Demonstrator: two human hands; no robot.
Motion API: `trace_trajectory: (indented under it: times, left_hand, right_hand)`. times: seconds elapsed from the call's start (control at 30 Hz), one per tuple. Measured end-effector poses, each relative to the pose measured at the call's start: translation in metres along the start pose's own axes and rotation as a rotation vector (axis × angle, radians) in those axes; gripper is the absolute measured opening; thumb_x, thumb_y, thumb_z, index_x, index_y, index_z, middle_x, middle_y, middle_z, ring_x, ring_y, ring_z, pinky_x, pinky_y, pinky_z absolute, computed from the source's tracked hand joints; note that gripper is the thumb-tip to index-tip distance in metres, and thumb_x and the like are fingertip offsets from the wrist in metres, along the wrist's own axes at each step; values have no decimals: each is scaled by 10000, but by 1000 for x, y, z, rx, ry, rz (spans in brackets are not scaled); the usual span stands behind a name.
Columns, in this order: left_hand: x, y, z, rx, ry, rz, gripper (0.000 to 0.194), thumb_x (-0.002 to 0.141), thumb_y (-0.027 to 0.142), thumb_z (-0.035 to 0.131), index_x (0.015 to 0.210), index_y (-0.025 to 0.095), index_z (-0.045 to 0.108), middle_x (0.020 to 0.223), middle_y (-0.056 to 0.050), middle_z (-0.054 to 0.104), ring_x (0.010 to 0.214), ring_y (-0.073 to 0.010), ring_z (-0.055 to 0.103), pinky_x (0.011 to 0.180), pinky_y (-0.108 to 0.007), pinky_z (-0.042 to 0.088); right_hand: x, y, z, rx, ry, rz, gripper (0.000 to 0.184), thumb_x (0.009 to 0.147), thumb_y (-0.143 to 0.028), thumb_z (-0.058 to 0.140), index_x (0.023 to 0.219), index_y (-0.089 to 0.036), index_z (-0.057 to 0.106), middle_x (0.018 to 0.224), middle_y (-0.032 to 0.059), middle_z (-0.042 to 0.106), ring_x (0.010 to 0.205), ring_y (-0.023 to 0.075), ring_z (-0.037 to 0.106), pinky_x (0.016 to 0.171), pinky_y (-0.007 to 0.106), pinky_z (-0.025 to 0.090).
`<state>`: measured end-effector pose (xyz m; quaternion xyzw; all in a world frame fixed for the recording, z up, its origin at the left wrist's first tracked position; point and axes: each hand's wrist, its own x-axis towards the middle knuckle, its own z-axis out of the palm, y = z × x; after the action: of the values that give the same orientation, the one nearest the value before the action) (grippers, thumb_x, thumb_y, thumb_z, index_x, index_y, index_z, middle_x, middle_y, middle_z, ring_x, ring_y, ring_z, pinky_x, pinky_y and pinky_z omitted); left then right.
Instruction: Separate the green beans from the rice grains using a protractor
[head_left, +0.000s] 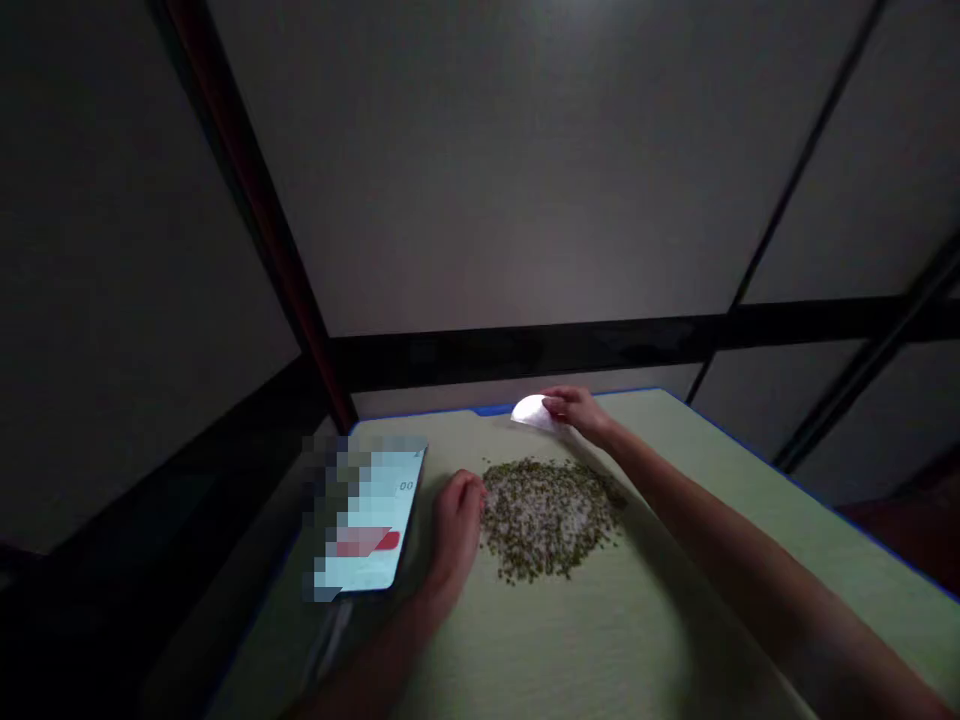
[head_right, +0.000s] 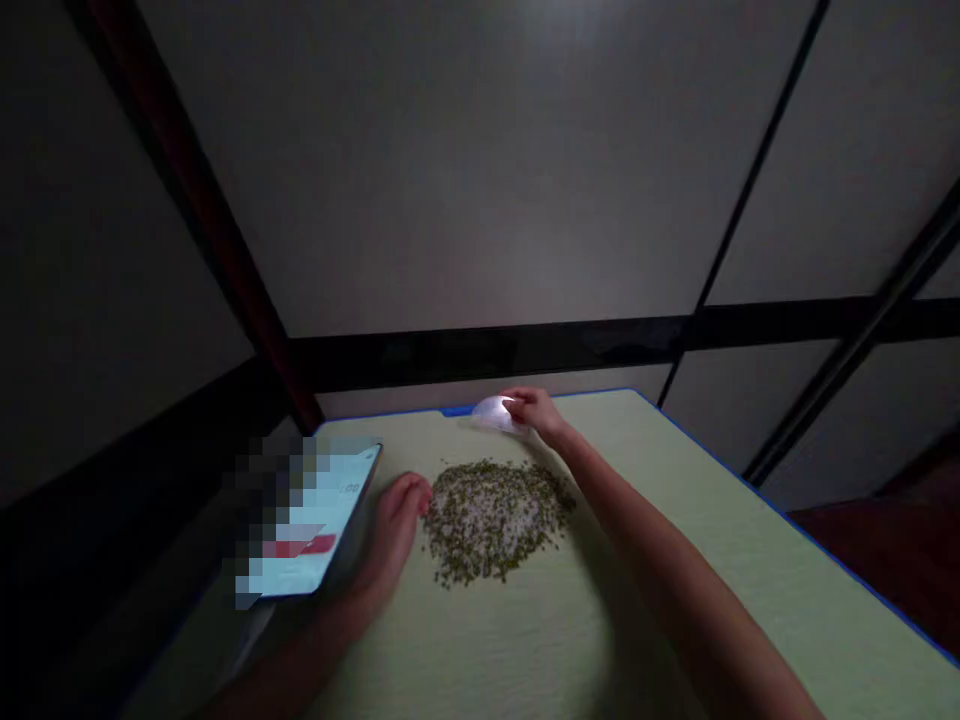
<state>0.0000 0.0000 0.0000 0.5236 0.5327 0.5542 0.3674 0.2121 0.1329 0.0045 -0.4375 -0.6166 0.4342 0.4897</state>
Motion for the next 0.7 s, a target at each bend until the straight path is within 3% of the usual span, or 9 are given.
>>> trace_trajectory:
  times: [0.4, 0.7]
  left_hand:
    - [-2, -6, 3, 19, 7, 5, 123, 603, 272, 408, 486, 240, 425, 464, 45, 406, 472, -132, 382, 448, -248, 290]
    - [1, -8, 4, 30, 12, 21, 117, 596, 275, 410, 488, 230, 425, 464, 52, 408, 482, -126, 391, 461, -237, 298]
  right_hand:
    - [14, 10, 49, -44, -166, -53, 436, 573, -432, 687, 824, -76, 718, 605, 27, 636, 538, 107, 475, 517, 233, 360]
    - [3, 6, 65, -73, -309, -101, 424, 623, -429, 659, 852, -80, 728, 684, 50, 675, 573, 127, 521, 546, 244, 397]
